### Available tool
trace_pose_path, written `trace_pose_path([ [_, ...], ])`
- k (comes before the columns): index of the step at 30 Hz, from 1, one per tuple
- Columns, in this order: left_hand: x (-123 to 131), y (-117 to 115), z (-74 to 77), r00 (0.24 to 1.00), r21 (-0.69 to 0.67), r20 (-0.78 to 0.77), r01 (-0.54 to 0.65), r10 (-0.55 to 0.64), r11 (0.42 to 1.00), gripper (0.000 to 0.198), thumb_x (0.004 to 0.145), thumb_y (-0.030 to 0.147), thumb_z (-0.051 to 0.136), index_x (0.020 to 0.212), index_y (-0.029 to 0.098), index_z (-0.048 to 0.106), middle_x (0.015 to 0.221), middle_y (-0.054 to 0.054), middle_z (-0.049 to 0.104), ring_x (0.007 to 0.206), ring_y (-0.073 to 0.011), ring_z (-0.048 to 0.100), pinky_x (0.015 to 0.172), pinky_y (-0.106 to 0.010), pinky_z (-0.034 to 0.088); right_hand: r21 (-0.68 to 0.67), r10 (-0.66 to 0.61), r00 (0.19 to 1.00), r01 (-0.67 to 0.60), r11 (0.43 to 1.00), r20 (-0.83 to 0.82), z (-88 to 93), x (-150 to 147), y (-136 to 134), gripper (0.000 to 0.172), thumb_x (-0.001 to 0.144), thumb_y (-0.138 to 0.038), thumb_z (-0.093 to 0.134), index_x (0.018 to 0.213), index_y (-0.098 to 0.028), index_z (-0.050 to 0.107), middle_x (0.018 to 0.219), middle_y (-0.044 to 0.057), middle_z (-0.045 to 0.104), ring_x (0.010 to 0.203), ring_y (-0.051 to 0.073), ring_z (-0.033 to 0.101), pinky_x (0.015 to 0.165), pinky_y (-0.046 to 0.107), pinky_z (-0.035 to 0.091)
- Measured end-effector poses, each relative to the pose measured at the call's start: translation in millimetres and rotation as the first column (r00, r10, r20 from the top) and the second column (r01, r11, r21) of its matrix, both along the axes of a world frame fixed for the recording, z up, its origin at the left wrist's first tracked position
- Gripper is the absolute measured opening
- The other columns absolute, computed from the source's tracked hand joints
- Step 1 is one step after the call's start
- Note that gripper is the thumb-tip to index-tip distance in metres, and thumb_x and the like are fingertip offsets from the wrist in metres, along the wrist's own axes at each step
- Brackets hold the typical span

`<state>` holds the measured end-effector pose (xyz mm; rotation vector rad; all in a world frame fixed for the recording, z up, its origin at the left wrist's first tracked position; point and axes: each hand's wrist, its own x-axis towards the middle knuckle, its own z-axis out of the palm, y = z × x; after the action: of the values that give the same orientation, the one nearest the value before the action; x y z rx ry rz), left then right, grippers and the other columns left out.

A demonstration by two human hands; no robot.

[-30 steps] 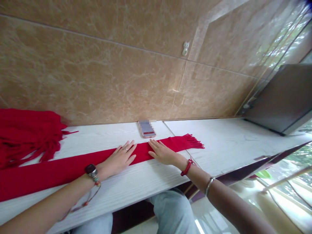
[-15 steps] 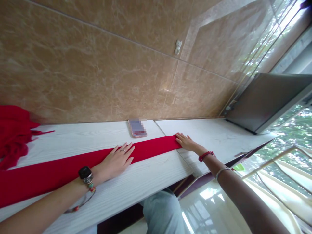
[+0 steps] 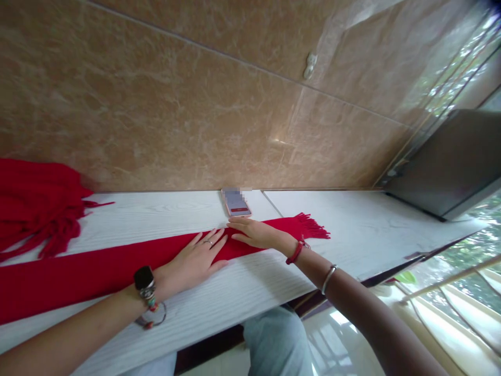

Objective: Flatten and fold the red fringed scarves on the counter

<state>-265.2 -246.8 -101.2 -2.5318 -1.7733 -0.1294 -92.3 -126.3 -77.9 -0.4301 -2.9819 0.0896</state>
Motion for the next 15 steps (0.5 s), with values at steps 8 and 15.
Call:
trace_pose_path([
  [8, -62, -41, 11.4, 0.998, -0.095, 0.048, -0.045, 0.05, 0.995, 0.056, 0.089, 0.049, 0.033, 0.136, 0.02, 0.029, 0.144, -0.008, 0.023, 0.133, -0.022, 0.02, 0.105, -0.038, 0.021, -0.087, 0.075, 0.997, -0.075, 0.993, -0.004, -2.0, -24, -1, 0.043, 0.09, -0.034, 0.036, 0.126, -0.011, 0.044, 0.126, 0.013, 0.051, 0.114, 0.019, 0.048, 0.098, 0.034, 0.037],
  [15, -89, -38, 16.9, 0.964, -0.102, 0.153, -0.204, 0.218, 0.974, 0.046, 0.09, 0.04, 0.034, 0.13, 0.017, 0.039, 0.137, -0.008, 0.039, 0.124, -0.0189, 0.036, 0.103, -0.033, 0.027, -0.134, 0.057, 0.998, -0.062, 0.989, -0.039, -9.2, -29, -3, 0.042, 0.089, -0.033, 0.039, 0.126, -0.014, 0.045, 0.121, 0.013, 0.054, 0.109, 0.021, 0.052, 0.094, 0.037, 0.041],
])
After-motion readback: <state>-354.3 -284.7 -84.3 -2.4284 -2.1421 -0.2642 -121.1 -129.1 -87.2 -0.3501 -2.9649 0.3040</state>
